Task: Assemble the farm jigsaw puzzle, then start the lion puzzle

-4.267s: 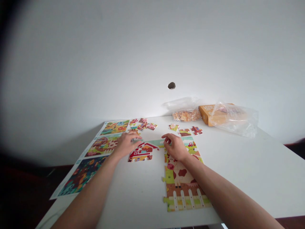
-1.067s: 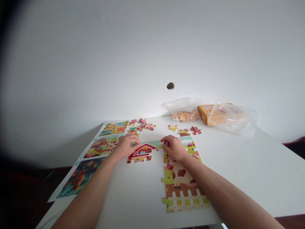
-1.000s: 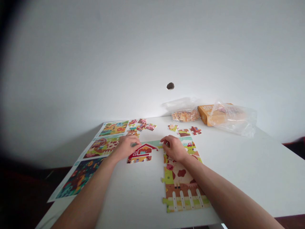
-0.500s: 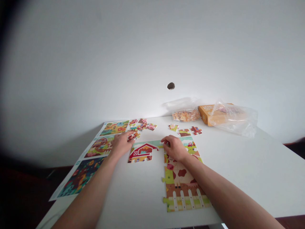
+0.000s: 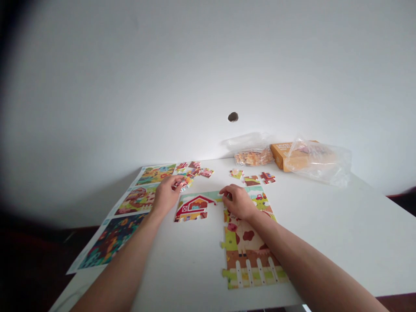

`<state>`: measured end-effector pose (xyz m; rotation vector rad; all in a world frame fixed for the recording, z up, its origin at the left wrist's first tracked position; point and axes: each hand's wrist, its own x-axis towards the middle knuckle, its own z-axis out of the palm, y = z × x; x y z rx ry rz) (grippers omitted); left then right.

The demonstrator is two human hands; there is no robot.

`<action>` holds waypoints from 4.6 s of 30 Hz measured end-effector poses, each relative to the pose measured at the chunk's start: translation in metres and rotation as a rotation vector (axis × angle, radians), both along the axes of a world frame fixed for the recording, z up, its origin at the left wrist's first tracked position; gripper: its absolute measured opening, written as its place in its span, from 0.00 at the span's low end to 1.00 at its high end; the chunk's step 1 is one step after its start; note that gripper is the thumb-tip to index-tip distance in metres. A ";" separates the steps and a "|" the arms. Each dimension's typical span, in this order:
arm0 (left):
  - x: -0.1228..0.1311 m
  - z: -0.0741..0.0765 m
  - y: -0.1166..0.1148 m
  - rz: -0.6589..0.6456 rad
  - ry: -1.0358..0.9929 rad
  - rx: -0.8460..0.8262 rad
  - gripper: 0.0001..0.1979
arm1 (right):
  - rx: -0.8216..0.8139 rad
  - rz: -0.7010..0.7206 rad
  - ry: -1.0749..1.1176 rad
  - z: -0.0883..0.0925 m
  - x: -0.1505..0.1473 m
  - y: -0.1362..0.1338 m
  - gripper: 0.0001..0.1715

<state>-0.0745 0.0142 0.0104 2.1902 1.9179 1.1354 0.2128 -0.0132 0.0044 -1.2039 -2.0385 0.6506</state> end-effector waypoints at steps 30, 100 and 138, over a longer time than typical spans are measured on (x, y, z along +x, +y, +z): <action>0.011 -0.009 0.006 0.002 0.313 -0.133 0.12 | -0.005 0.012 -0.024 -0.001 -0.001 0.000 0.13; 0.032 0.013 -0.022 -0.676 -0.247 -0.620 0.11 | 0.015 0.521 -0.086 0.025 -0.003 -0.024 0.27; 0.020 0.009 -0.012 -0.594 0.007 -0.384 0.12 | 0.147 0.826 -0.277 0.033 -0.032 -0.056 0.40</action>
